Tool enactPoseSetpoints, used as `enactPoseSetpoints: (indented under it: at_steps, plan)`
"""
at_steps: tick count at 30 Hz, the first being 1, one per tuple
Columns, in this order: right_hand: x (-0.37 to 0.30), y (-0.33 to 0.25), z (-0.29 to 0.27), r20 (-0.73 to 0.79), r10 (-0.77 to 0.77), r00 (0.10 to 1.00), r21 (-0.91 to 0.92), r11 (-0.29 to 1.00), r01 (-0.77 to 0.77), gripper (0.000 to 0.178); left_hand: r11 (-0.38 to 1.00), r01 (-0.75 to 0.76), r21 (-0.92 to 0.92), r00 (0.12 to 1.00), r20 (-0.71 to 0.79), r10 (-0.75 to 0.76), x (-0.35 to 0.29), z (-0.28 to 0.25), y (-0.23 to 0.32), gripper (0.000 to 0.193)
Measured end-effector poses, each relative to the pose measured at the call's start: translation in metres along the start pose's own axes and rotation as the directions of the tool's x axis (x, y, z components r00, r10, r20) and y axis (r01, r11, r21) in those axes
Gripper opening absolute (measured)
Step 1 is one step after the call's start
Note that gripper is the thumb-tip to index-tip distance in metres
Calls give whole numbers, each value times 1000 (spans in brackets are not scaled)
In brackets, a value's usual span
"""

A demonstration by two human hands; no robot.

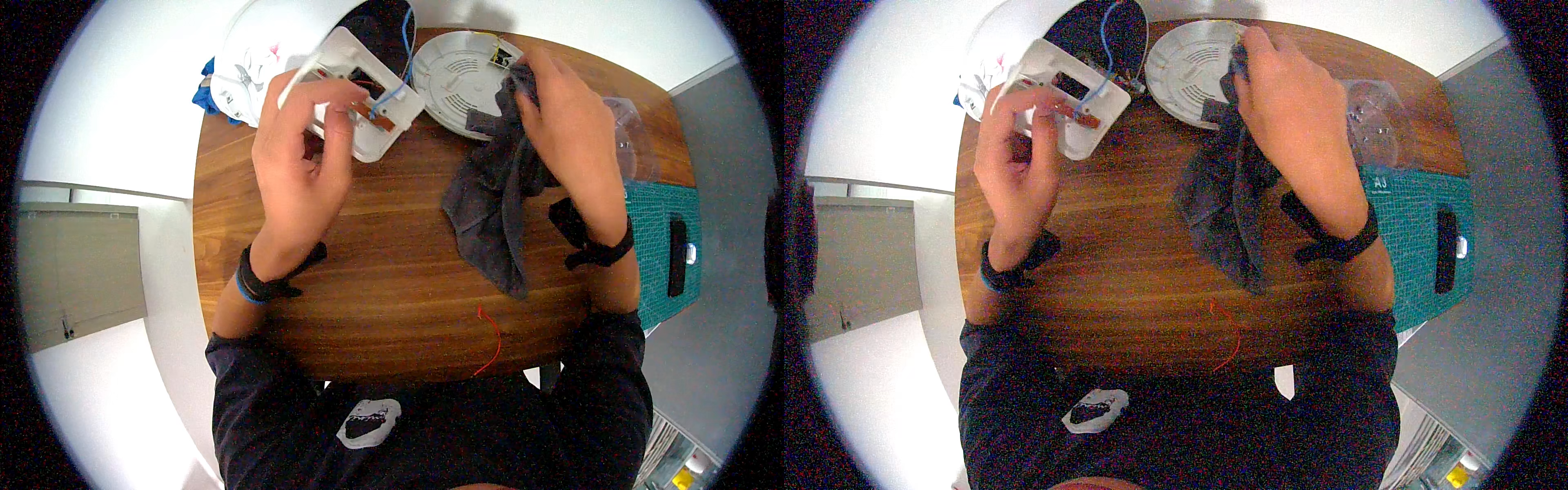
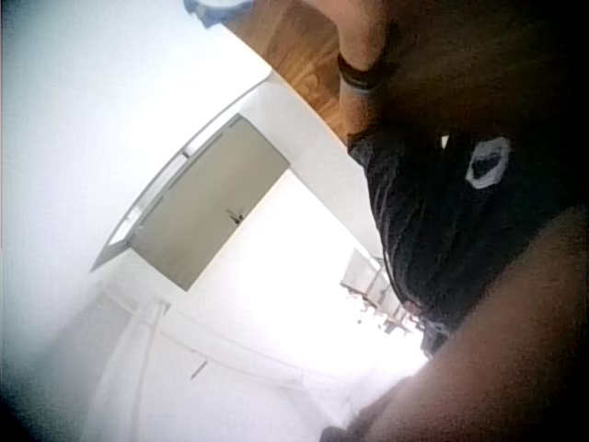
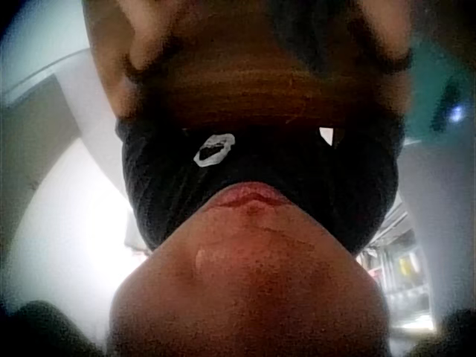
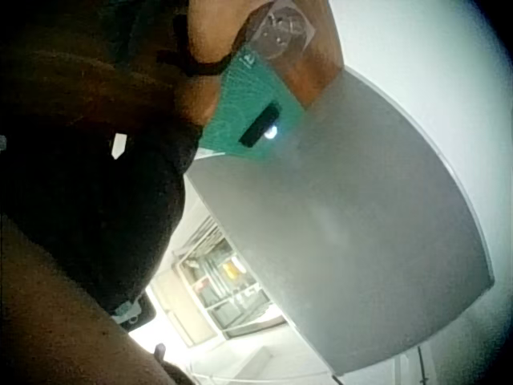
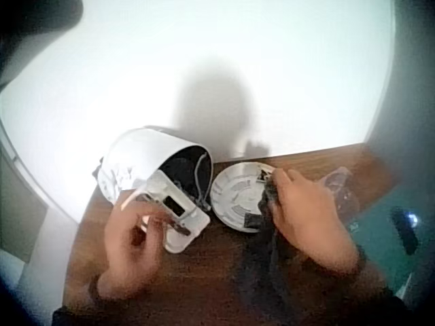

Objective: The person disassembles a white lampshade, removes the internal socket and wiring, and cleans the components with a cloth. They then reassemble the fixture by reconnecting the wires and placing the socket back inside the shade.

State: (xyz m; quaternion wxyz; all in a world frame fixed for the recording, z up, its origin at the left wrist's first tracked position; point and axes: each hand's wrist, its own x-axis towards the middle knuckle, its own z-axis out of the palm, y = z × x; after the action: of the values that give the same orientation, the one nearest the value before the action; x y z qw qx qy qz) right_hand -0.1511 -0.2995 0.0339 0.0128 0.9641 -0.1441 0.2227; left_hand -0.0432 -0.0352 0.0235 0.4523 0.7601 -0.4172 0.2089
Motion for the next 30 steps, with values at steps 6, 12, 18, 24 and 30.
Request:
enactPoseSetpoints:
  at_steps: [6,12,18,24,30]
  plan:
    - [1,-19,-15,-141,-359,922,326,863,386,35,976,70,-206,998,11,-69,-3,6,-1,46]
    - [-5,-38,-19,-262,-482,836,481,685,546,38,915,124,-383,991,95,-95,-8,14,0,61]
    - [-7,-43,-18,-273,-462,844,402,742,536,33,878,162,-450,982,160,-99,-11,15,4,67]
    - [-7,-42,-11,-286,-493,822,334,752,568,18,894,120,-431,987,145,-62,-11,14,2,70]
    - [-7,-41,-10,-285,-478,831,289,783,550,20,905,126,-406,987,143,-73,-13,16,1,70]
